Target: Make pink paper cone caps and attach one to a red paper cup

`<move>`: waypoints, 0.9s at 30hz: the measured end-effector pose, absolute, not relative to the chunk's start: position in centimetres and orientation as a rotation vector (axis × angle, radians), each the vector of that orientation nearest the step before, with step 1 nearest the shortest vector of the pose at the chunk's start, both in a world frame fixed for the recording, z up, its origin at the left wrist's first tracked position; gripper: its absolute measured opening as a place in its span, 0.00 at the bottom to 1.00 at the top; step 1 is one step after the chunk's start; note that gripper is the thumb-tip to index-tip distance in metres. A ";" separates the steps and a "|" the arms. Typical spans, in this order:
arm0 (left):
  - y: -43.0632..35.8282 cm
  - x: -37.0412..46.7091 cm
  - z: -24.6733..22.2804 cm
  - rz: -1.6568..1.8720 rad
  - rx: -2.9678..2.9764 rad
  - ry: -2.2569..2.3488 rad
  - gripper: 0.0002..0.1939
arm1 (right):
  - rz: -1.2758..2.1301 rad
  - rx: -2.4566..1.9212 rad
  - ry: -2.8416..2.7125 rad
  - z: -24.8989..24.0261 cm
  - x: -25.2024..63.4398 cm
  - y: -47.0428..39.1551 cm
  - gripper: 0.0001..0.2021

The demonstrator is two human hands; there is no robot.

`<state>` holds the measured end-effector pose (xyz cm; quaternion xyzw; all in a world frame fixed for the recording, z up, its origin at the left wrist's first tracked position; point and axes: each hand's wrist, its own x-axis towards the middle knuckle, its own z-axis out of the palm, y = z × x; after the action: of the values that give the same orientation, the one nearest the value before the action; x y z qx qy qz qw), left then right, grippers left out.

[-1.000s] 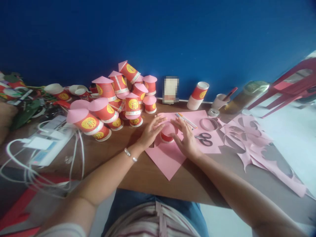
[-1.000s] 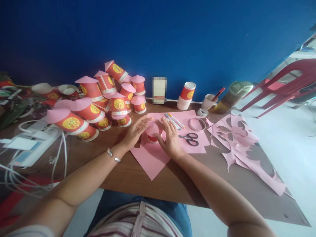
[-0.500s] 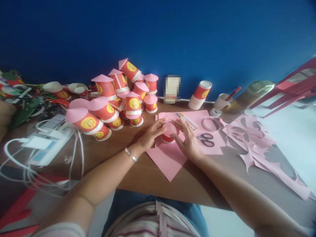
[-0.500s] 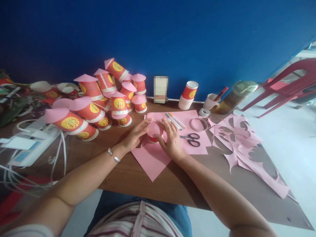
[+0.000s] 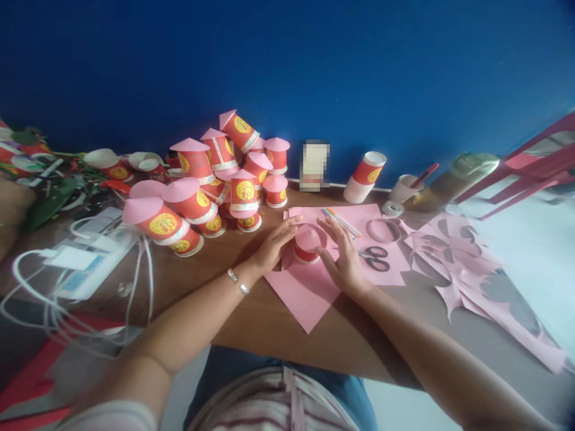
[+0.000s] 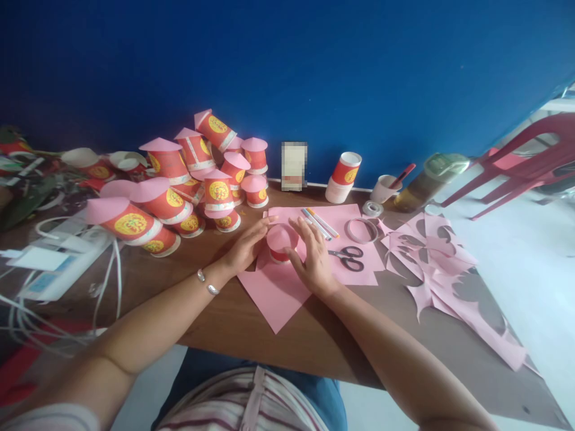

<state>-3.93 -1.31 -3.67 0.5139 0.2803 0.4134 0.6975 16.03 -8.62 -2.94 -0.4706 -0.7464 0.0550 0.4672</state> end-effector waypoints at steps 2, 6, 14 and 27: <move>-1.3 -4.1 -3.7 0.932 1.227 0.634 0.27 | 0.149 -1.167 -1.840 -3.0 16.1 -8.6 0.35; -1.5 -4.1 -2.8 0.977 1.372 0.595 0.27 | 0.129 -1.191 -1.839 -2.9 16.0 -8.6 0.35; -2.5 -3.9 -2.0 1.218 1.944 0.619 0.24 | 0.083 -1.198 -1.851 -3.0 15.9 -8.6 0.35; -1.8 -4.3 -1.2 1.249 2.122 0.625 0.21 | 0.059 -1.181 -1.846 -2.8 16.0 -8.5 0.36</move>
<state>-4.25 -1.77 -1.16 0.7978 0.2350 0.4696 0.2961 15.98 -8.46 -2.80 -0.4793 -0.7491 0.0240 0.4568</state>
